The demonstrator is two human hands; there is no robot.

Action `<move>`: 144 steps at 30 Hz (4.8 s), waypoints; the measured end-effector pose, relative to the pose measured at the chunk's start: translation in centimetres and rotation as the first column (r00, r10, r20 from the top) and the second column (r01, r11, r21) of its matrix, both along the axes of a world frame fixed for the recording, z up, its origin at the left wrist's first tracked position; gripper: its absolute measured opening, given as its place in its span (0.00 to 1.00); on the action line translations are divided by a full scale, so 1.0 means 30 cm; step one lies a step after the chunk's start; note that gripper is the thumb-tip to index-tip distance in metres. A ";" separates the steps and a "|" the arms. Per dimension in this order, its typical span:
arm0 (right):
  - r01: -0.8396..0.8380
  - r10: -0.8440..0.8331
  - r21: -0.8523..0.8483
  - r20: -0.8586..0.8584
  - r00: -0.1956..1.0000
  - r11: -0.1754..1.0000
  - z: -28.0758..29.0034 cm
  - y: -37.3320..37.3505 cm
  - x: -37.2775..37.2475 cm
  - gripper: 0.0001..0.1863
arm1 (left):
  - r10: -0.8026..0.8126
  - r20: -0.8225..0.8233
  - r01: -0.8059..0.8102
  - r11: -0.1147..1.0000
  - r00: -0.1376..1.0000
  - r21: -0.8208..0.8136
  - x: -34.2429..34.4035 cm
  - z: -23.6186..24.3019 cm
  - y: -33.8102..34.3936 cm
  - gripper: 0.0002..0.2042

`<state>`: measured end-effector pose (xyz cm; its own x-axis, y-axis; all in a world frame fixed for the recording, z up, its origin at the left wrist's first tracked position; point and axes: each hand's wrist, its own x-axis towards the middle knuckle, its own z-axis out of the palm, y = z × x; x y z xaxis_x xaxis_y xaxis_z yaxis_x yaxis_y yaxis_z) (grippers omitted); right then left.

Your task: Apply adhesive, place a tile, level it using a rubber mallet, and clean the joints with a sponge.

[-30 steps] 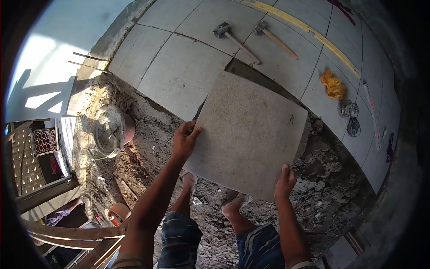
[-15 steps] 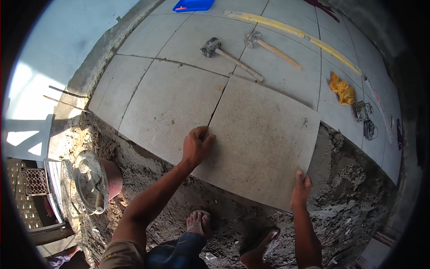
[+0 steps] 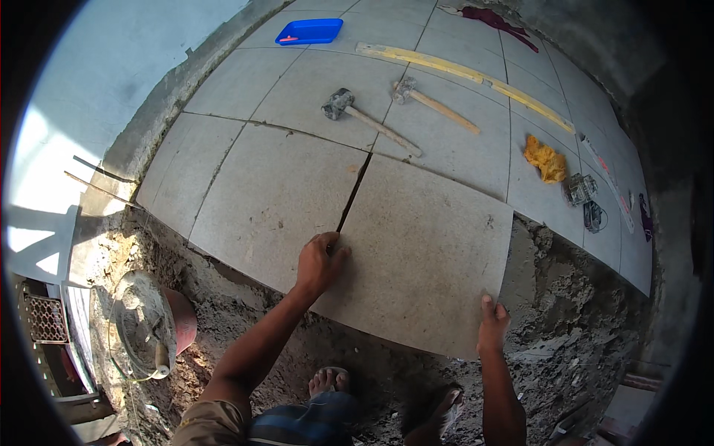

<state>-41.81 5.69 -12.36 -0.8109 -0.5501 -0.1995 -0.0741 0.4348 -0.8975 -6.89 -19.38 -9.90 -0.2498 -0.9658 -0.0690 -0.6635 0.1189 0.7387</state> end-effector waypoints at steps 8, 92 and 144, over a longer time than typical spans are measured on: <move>-0.006 0.001 0.037 0.155 0.988 0.999 -0.034 -0.002 0.012 0.23 | 0.016 0.004 -0.016 1.000 1.000 -0.005 0.000 0.009 -0.011 0.22; -0.522 0.521 0.006 -0.070 0.850 0.853 0.261 -0.361 0.147 0.20 | -0.148 0.392 0.300 0.883 0.908 -0.360 -0.150 -0.148 -0.137 0.58; -0.470 0.447 0.106 -0.543 0.711 0.876 0.082 -0.286 0.254 0.22 | -0.273 0.532 0.475 0.830 0.802 -0.290 -0.213 -0.070 -0.039 0.56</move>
